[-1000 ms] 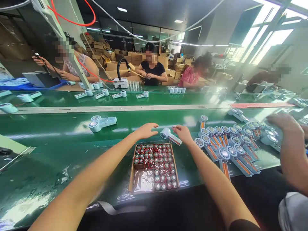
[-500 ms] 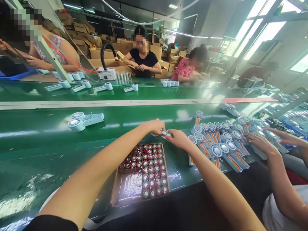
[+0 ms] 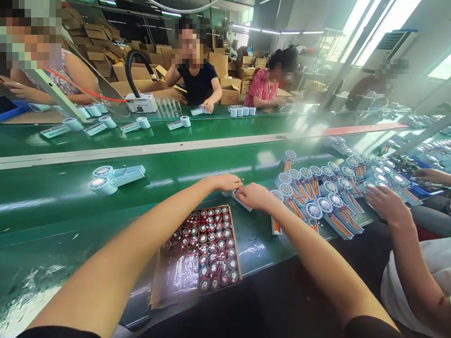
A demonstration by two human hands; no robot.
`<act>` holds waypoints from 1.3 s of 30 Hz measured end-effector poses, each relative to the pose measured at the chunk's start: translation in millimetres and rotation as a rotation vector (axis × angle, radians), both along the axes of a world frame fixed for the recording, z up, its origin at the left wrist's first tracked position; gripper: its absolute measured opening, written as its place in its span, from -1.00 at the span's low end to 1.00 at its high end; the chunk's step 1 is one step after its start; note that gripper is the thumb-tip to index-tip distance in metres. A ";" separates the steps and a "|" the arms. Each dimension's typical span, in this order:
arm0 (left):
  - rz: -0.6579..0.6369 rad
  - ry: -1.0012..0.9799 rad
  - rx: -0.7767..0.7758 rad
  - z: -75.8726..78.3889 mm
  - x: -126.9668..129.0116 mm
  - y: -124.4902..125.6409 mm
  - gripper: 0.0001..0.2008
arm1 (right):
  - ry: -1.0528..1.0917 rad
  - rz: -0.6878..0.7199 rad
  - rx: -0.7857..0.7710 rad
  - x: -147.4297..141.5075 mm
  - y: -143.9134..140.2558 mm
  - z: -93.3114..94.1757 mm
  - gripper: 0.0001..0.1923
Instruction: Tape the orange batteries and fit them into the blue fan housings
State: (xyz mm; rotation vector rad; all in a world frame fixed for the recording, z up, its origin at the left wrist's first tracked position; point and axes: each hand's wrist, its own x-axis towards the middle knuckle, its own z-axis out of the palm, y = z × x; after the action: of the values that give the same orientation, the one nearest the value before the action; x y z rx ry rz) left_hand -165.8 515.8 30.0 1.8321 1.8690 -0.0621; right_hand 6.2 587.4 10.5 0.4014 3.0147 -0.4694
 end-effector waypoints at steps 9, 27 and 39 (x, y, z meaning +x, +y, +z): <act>0.004 0.174 0.134 -23.6 15.5 -0.1 -0.68 | 0.239 -0.095 -0.441 3.9 6.5 -22.4 -0.45; 0.030 0.285 0.193 -25.9 25.8 -1.9 -0.65 | 0.305 -0.076 -0.145 40.5 1.0 -9.3 -0.65; 0.069 0.271 0.223 -26.0 41.2 -2.6 -0.65 | 0.120 0.002 0.126 40.1 0.9 -7.7 -0.76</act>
State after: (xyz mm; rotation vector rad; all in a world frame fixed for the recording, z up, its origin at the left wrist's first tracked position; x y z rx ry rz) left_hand -124.6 513.3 4.0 1.9872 2.2010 -0.0841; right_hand 46.3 588.3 2.8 0.3920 3.1713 -0.3143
